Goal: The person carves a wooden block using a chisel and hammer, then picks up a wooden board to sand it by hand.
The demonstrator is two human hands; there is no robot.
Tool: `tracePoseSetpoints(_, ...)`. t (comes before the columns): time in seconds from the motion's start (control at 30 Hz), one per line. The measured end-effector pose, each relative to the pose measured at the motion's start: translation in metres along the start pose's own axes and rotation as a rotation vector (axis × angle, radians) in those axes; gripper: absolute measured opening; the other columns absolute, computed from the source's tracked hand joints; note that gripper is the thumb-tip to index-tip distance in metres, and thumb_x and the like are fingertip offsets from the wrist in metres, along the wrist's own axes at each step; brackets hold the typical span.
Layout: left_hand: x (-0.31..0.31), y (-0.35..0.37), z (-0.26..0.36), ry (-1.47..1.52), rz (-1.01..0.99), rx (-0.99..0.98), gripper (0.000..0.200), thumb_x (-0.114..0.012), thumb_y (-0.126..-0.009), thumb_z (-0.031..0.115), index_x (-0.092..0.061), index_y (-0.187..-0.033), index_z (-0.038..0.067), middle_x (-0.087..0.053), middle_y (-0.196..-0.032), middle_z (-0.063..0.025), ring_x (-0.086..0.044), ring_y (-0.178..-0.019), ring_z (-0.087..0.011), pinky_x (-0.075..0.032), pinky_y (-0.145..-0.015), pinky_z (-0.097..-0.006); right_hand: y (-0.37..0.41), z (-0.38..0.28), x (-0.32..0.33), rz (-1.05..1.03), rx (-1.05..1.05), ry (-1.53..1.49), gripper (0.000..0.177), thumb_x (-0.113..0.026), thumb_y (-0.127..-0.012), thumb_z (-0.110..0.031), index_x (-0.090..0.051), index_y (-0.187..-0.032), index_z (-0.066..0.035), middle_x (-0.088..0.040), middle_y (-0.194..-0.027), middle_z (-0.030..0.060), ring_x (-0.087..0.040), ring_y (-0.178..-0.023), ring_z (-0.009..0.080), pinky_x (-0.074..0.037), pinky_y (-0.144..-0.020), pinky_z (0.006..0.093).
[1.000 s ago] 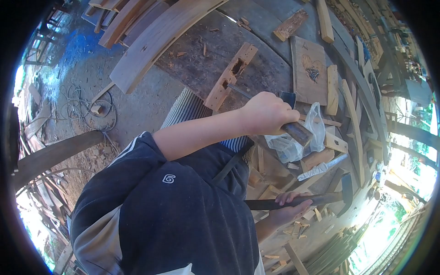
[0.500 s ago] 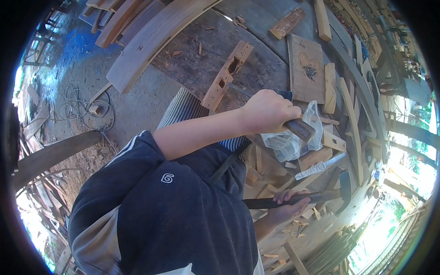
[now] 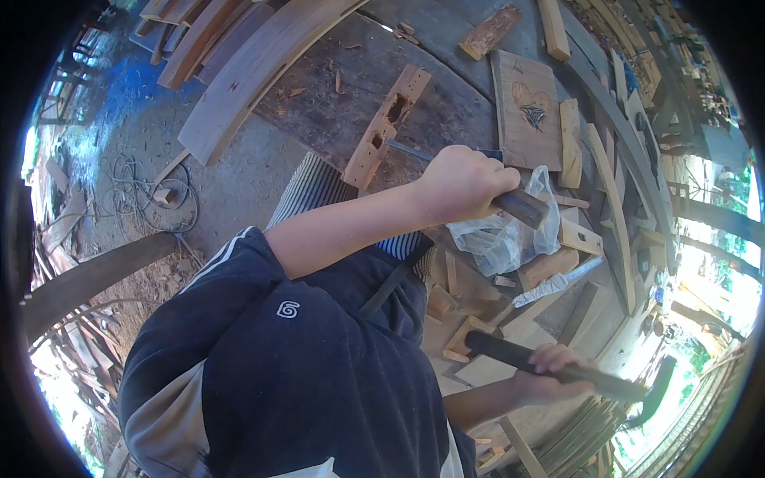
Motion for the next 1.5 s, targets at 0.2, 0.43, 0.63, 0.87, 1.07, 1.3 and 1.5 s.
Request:
tracePoseSetpoints(0.2,0.005,-0.004,-0.004,0.003,0.029,0.054,0.026,-0.077,-0.067,0.024,-0.06,-0.082,0.013,-0.064,-0.071,-0.0038,-0.068,-0.069,-0.0249,-0.052,-0.06,-0.038,0.031,0.078,-0.011,-0.233,-0.152,0.208,0.036,-0.037,-0.104,-0.043,-0.049,-0.093,-0.012,-0.044,-0.056,0.0005,-0.04,-0.04,0.0106,-0.033,-0.035,0.0245)
tracePoseSetpoints(0.43,0.016,-0.002,-0.013,-0.05,0.04,0.059,0.026,-0.077,-0.065,0.022,-0.059,-0.082,0.014,-0.064,-0.07,-0.0034,-0.066,-0.067,-0.0243,-0.051,-0.058,-0.0377,0.036,0.067,-0.024,-0.361,-0.386,0.107,0.021,-0.051,-0.102,-0.029,-0.046,-0.103,-0.008,-0.045,-0.059,0.0031,-0.043,-0.042,0.0113,-0.035,-0.036,0.0257)
tracePoseSetpoints(0.63,0.019,-0.001,-0.011,-0.026,0.087,0.043,0.023,-0.076,-0.066,0.02,-0.058,-0.079,0.013,-0.063,-0.068,-0.0034,-0.065,-0.065,-0.0257,-0.05,-0.058,-0.0383,0.045,0.084,-0.037,-0.343,-0.453,0.366,0.022,-0.047,-0.103,-0.03,-0.047,-0.099,-0.008,-0.043,-0.055,0.0019,-0.043,-0.041,0.0116,-0.035,-0.035,0.0254)
tracePoseSetpoints(0.87,0.022,0.007,-0.026,-0.084,0.071,0.086,0.022,-0.075,-0.065,0.019,-0.057,-0.077,0.014,-0.062,-0.067,-0.003,-0.065,-0.064,-0.0257,-0.05,-0.058,-0.038,0.039,0.062,-0.038,-0.169,-0.51,0.087,0.023,-0.042,-0.104,-0.034,-0.046,-0.1,-0.011,-0.041,-0.058,0.0021,-0.038,-0.04,0.0112,-0.034,-0.035,0.0268)
tracePoseSetpoints(1.07,0.026,0.01,-0.02,-0.088,0.083,0.055,0.021,-0.074,-0.065,0.019,-0.057,-0.075,0.014,-0.061,-0.066,-0.0028,-0.064,-0.063,-0.0249,-0.049,-0.057,-0.0371,0.062,0.081,-0.06,-0.298,-0.477,-0.063,0.023,-0.045,-0.103,-0.032,-0.045,-0.098,-0.009,-0.044,-0.058,0.0031,-0.041,-0.04,0.0114,-0.035,-0.036,0.0255)
tracePoseSetpoints(1.3,0.048,0.02,0.014,0.005,0.091,-0.054,0.021,-0.073,-0.065,0.019,-0.057,-0.077,0.015,-0.057,-0.064,-0.0009,-0.064,-0.064,-0.0231,-0.049,-0.058,-0.0355,0.077,0.081,-0.05,-0.334,-0.353,0.1,0.027,-0.047,-0.103,-0.03,-0.044,-0.095,-0.005,-0.046,-0.058,0.0045,-0.042,-0.04,0.0112,-0.036,-0.037,0.0252)
tracePoseSetpoints(1.5,0.037,0.022,0.011,0.013,0.013,-0.079,0.024,-0.074,-0.064,0.02,-0.057,-0.08,0.015,-0.059,-0.067,-0.0021,-0.065,-0.068,-0.0242,-0.049,-0.062,-0.0372,0.075,0.078,-0.027,-0.137,-0.496,0.038,0.031,-0.046,-0.102,-0.039,-0.046,-0.098,-0.009,-0.042,-0.057,0.0027,-0.039,-0.039,0.0106,-0.033,-0.035,0.0257)
Point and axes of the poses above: each hand's wrist, its own y-axis away from the middle knuckle, its own x-axis out of the back of the hand, z = x × y, the point moved 8 cm from there along -y, towards the middle knuckle
